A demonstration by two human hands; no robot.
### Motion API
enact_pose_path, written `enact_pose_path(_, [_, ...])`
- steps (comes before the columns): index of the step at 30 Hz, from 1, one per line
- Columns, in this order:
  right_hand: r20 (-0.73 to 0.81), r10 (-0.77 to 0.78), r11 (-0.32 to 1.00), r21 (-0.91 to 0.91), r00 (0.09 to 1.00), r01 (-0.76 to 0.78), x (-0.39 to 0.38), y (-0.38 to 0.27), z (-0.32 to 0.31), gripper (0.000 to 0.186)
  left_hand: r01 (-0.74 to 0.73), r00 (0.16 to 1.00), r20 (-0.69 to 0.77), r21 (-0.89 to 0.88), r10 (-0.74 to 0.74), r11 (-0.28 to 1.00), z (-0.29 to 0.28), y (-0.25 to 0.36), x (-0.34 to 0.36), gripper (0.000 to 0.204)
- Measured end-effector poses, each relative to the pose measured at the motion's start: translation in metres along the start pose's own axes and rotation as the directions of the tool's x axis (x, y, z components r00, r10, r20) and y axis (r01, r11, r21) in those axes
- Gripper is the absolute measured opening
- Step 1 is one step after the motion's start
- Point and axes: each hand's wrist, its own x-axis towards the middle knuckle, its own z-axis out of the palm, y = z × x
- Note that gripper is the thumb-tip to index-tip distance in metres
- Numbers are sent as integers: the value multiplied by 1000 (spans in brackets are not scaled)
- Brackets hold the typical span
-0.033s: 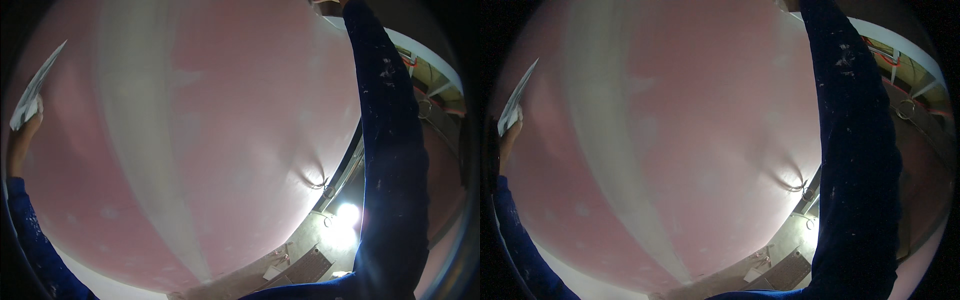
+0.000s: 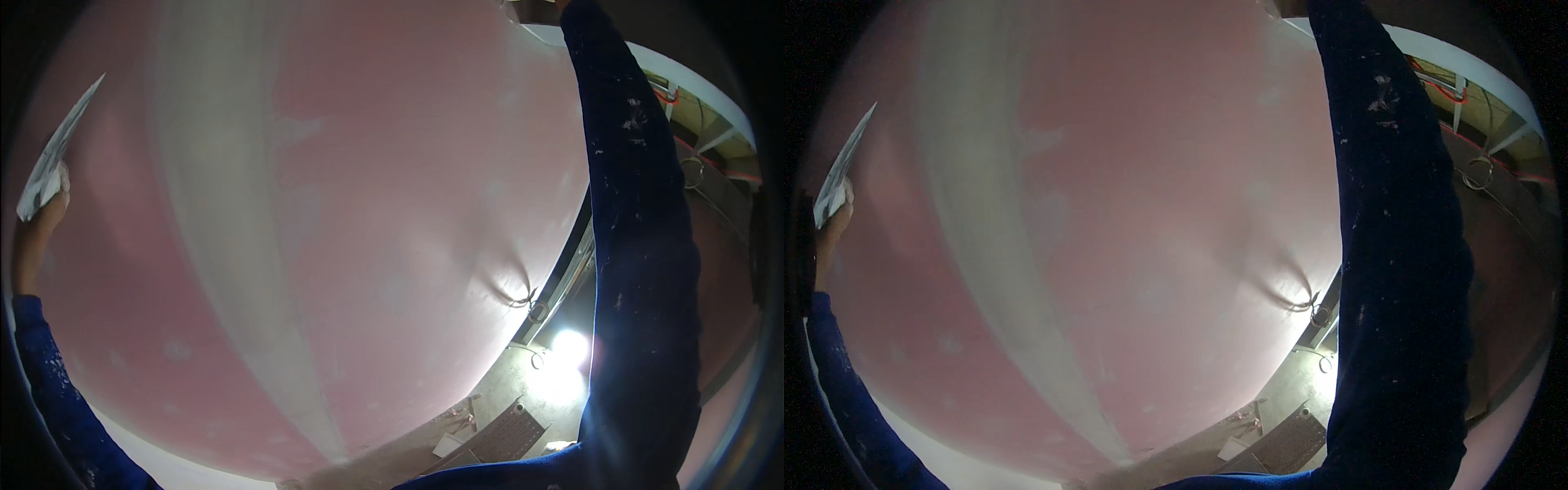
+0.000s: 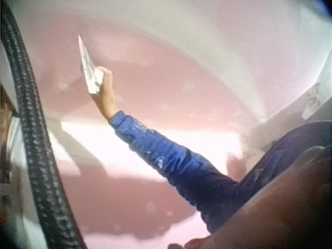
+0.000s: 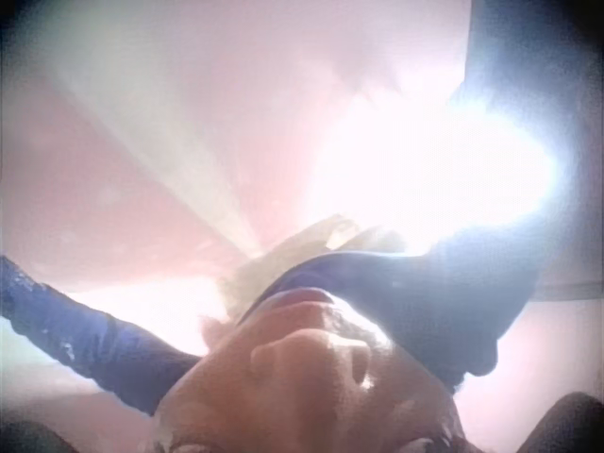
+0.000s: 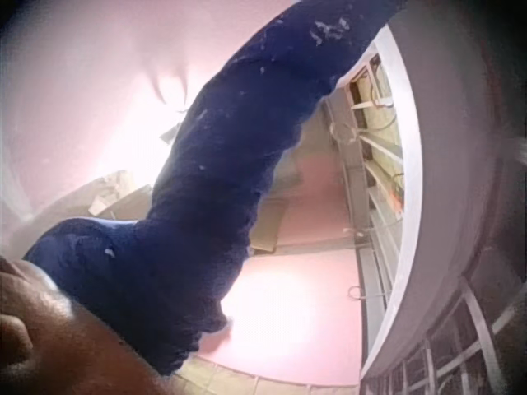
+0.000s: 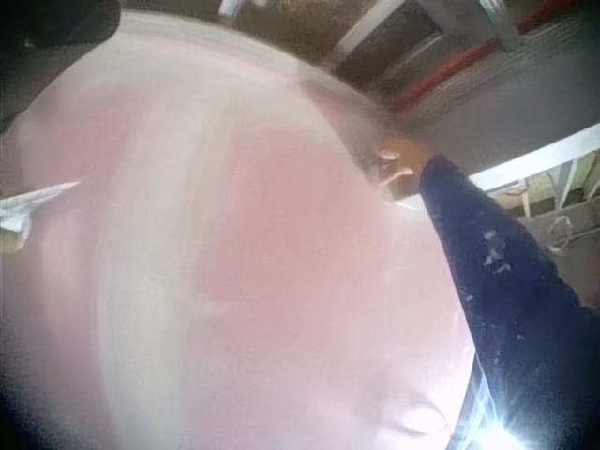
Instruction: The person applies joint compound to a pink ceiling using a putty knife and a hawk. They repeatedly scoop compound from the hawk and spread it across the ceiling surface in smooth strokes.
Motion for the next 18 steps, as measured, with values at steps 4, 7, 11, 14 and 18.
enact_pose_path(4, [19, -83, 978, -190, 996, 85, -2, 13, -11, 40, -65, 997, -20, 400, 79, 914, -10, -3, -3, 47])
enact_pose_path(7, [57, -133, 943, -300, 989, 145, 4, 30, -7, 39, -40, 998, -37, 339, 55, 940, -11, 2, -11, 47])
enact_pose_path(11, [226, -381, 653, -621, 897, 434, 18, 54, 10, 42, -50, 993, -71, 433, 90, 900, -3, 10, -16, 44])
enact_pose_path(14, [216, -316, 707, -596, 924, 381, 27, 59, 22, 47, 2, 980, -175, 482, 94, 876, 5, 13, -18, 42])
enact_pose_path(18, [204, -278, 744, -572, 939, 345, 33, 48, 24, 53, -15, 993, -111, 287, 49, 958, 9, 23, -17, 38])
